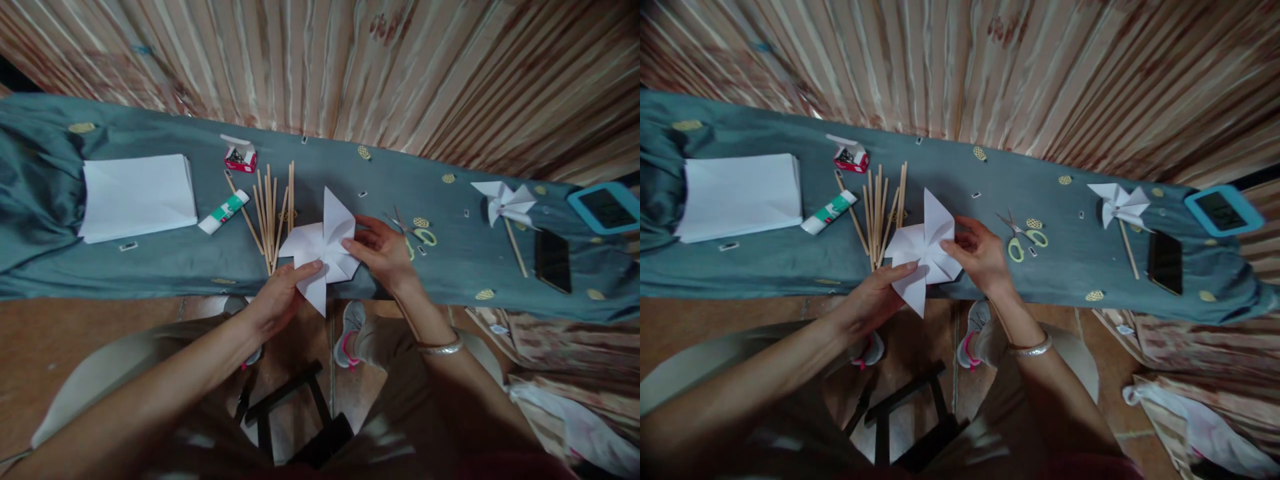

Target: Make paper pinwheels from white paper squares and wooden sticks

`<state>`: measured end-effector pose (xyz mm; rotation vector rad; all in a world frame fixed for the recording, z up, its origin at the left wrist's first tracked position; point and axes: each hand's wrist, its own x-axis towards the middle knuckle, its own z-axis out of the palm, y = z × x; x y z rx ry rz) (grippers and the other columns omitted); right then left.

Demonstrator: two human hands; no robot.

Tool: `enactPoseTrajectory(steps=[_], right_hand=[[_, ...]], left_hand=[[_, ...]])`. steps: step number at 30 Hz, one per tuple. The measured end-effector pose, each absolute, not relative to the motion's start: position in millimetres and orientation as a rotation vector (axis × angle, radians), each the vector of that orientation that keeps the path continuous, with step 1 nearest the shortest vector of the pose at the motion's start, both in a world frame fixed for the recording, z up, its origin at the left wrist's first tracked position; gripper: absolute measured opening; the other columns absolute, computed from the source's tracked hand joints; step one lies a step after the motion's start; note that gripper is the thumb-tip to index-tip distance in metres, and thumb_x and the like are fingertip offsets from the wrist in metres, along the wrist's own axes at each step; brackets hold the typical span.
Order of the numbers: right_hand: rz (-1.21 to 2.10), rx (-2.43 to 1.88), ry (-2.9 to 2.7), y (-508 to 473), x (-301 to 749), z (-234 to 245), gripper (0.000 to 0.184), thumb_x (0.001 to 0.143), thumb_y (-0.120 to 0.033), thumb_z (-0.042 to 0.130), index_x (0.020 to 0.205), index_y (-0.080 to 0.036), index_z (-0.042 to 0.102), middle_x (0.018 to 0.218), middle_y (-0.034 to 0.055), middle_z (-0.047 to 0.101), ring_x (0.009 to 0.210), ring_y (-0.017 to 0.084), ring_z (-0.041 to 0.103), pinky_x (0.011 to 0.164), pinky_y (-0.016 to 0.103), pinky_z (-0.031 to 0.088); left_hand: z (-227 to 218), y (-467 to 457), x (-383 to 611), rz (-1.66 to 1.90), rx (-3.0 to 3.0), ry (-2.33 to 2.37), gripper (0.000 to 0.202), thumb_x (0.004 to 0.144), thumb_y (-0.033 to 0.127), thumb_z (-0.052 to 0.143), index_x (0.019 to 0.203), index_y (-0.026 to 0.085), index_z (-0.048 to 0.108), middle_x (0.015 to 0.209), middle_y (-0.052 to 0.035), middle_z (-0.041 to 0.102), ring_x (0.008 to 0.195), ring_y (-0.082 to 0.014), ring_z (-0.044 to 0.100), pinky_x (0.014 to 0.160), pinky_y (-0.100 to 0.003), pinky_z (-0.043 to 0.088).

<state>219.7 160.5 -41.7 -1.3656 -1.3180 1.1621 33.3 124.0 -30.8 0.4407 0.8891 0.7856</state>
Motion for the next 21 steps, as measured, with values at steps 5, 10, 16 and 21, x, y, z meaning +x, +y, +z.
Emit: enactPoseTrajectory(steps=[5, 10, 16, 21], right_hand=[[0.879, -1.441, -1.456, 140, 222, -20, 0.056, 0.073, -0.039, 0.074, 0.124, -0.022, 0.058, 0.091, 0.0042, 0.073, 0.076, 0.018, 0.067, 0.073, 0.037, 0.057], [0.722, -1.489, -1.583, 127, 226, 1, 0.063, 0.072, -0.033, 0.076, 0.130, -0.023, 0.054, 0.107, 0.0054, 0.072, 0.094, 0.023, 0.068, 0.088, 0.044, 0.054], [0.950, -1.411, -1.503, 129, 230, -2, 0.063, 0.068, -0.036, 0.079, 0.124, -0.020, 0.056, 0.112, 0.0078, 0.071, 0.096, 0.024, 0.069, 0.084, 0.040, 0.058], [0.808, -1.518, -1.519, 128, 229, -3, 0.052, 0.066, -0.040, 0.079, 0.111, -0.019, 0.063, 0.102, 0.0077, 0.072, 0.086, 0.024, 0.069, 0.078, 0.041, 0.058]], left_hand=[[-25, 128, 42, 0.868, 0.432, 0.830, 0.017, 0.069, 0.022, 0.076, 0.085, 0.015, 0.074, 0.090, -0.0076, 0.077, 0.083, -0.0219, 0.070, 0.079, -0.034, 0.052], [-18, 133, 47, 0.896, 0.513, 0.860, 0.019, 0.067, 0.022, 0.079, 0.083, 0.014, 0.075, 0.084, -0.0048, 0.076, 0.073, -0.0161, 0.067, 0.073, -0.028, 0.050], [-19, 136, 52, 0.924, 0.705, 0.924, 0.014, 0.067, 0.026, 0.079, 0.075, 0.016, 0.074, 0.075, -0.0024, 0.074, 0.065, -0.0143, 0.062, 0.065, -0.027, 0.047], [-17, 135, 55, 0.924, 0.773, 0.929, 0.012, 0.066, 0.026, 0.079, 0.068, 0.015, 0.073, 0.067, 0.0000, 0.070, 0.058, -0.0112, 0.057, 0.058, -0.024, 0.043]])
